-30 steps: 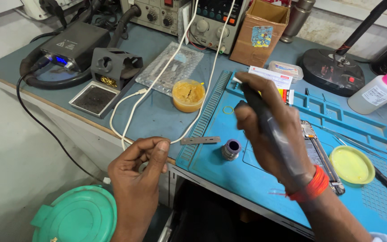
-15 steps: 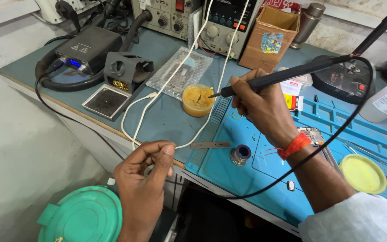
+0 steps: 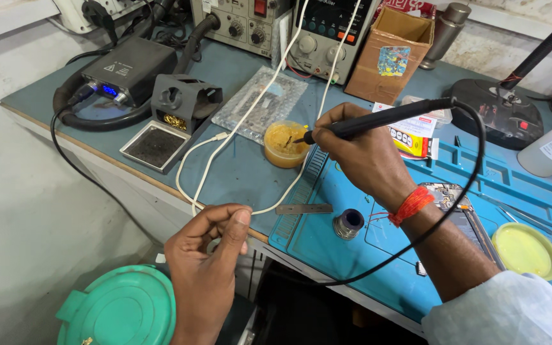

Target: The person solders a small electronic component onto a thin metal strip on a blue repair mat, using a soldering iron with flux and solder wire, while a disassembled smartphone lies nearby. They periodically reposition the strip, dip the iron in flux, and continue soldering the component along the strip.

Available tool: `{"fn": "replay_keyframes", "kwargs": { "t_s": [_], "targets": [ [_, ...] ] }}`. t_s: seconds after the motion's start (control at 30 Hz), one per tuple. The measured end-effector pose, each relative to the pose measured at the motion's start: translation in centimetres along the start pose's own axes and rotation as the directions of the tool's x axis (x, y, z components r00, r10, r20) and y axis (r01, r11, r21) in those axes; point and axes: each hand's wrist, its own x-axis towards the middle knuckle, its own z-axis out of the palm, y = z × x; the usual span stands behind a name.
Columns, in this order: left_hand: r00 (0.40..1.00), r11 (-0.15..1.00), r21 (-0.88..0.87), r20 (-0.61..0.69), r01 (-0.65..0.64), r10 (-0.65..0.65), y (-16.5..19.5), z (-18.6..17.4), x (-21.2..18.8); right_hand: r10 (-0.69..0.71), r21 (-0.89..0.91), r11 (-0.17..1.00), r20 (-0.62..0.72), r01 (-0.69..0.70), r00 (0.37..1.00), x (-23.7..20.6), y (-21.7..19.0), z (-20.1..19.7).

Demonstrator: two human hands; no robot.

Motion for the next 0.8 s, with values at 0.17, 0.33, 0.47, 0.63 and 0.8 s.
{"fn": "replay_keyframes", "kwargs": {
  "t_s": [0.17, 0.33, 0.47, 0.63, 0.8],
  "targets": [
    [1.000, 1.000, 0.015, -0.005, 0.015, -0.015, 0.1, 0.0, 0.1, 0.006, -0.010, 1.000, 0.012, -0.005, 1.000, 0.1, 0.1, 0.0],
    [1.000, 0.999, 0.035, 0.015, -0.027, 0.027, 0.0, 0.1, 0.2, -0.020, 0.025, 0.999, -0.002, 0.020, 1.000, 0.0, 0.1, 0.1],
    [0.999, 0.999, 0.033, 0.033, -0.024, 0.023, -0.1, 0.2, 0.2, 0.002, 0.042, 0.999, 0.009, -0.003, 1.000, 0.1, 0.2, 0.1],
    [0.999, 0.998, 0.045, 0.044, -0.035, 0.033, 0.2, 0.4, 0.1, -0.003, 0.039, 0.999, 0.001, 0.003, 1.000, -0.3, -0.3, -0.7],
    [1.000, 0.990, 0.141, 0.029, 0.000, -0.004, 0.9, 1.0, -0.3, -0.046, 0.156, 0.986, -0.094, 0.061, 0.995, -3.8, -2.8, -4.3]
  ]
}}
